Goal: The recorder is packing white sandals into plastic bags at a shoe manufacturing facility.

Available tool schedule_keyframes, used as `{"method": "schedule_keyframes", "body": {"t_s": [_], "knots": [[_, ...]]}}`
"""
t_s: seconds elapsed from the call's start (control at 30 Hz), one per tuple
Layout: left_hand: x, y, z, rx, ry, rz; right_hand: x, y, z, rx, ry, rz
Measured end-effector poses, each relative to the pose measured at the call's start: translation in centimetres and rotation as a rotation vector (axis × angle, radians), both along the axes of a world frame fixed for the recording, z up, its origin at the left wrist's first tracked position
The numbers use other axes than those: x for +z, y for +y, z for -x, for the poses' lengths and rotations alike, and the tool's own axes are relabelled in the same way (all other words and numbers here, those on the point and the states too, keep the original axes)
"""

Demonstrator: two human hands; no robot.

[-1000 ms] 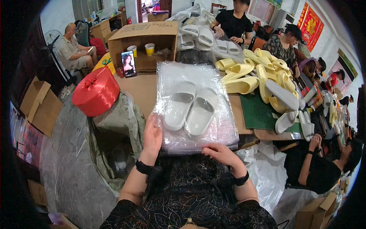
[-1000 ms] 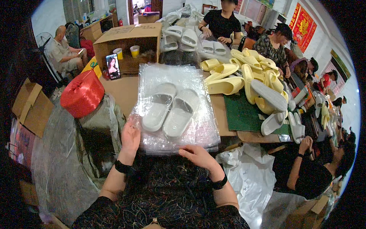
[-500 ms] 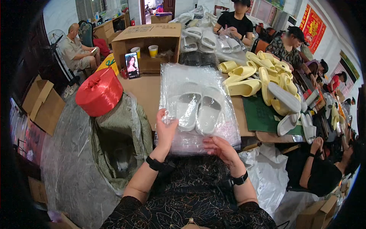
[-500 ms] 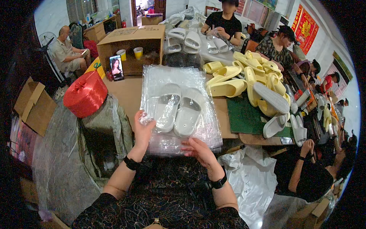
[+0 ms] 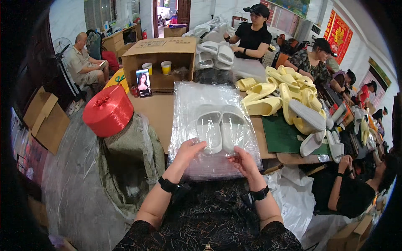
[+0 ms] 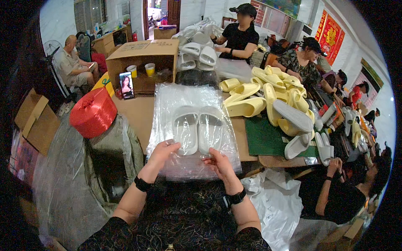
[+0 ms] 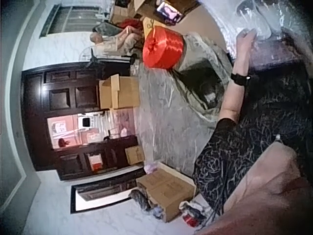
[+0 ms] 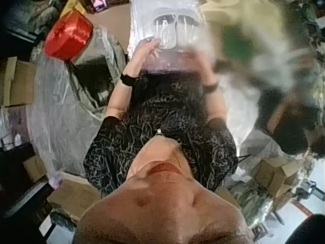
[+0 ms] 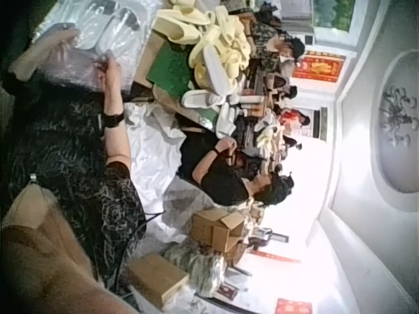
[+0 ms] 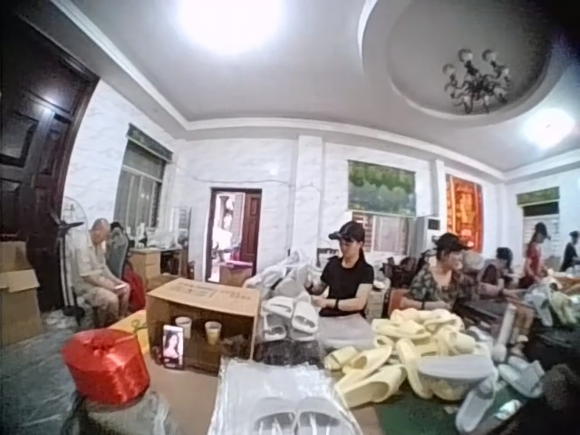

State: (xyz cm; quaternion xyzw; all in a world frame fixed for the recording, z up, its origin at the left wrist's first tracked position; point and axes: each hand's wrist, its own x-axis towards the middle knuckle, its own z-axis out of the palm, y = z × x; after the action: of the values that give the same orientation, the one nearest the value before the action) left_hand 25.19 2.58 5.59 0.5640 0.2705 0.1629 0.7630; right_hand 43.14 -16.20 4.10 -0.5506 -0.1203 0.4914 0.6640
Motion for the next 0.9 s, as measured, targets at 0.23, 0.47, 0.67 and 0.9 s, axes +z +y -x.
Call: {"method": "schedule_keyframes", "body": {"t_s": [0.23,0.47,0.67,0.9], "knots": [[0.4,-2.9,0.9,0.079,-0.299,0.158,2.1,-0.2,2.5,-0.015,-0.33,-0.024],[-1.4,-4.8,0.8,0.054,-0.336,-0.107,2.8,0.9,5.6,0.049,-0.596,0.087],[2.4,-5.2,5.2,0.127,-0.404,0.347,3.1,1.1,7.0,0.426,-0.927,-0.102],[2.1,2.8,23.8,0.371,-0.36,-0.041,3.5,1.3,1.4,0.205,-1.744,0.183]]}}
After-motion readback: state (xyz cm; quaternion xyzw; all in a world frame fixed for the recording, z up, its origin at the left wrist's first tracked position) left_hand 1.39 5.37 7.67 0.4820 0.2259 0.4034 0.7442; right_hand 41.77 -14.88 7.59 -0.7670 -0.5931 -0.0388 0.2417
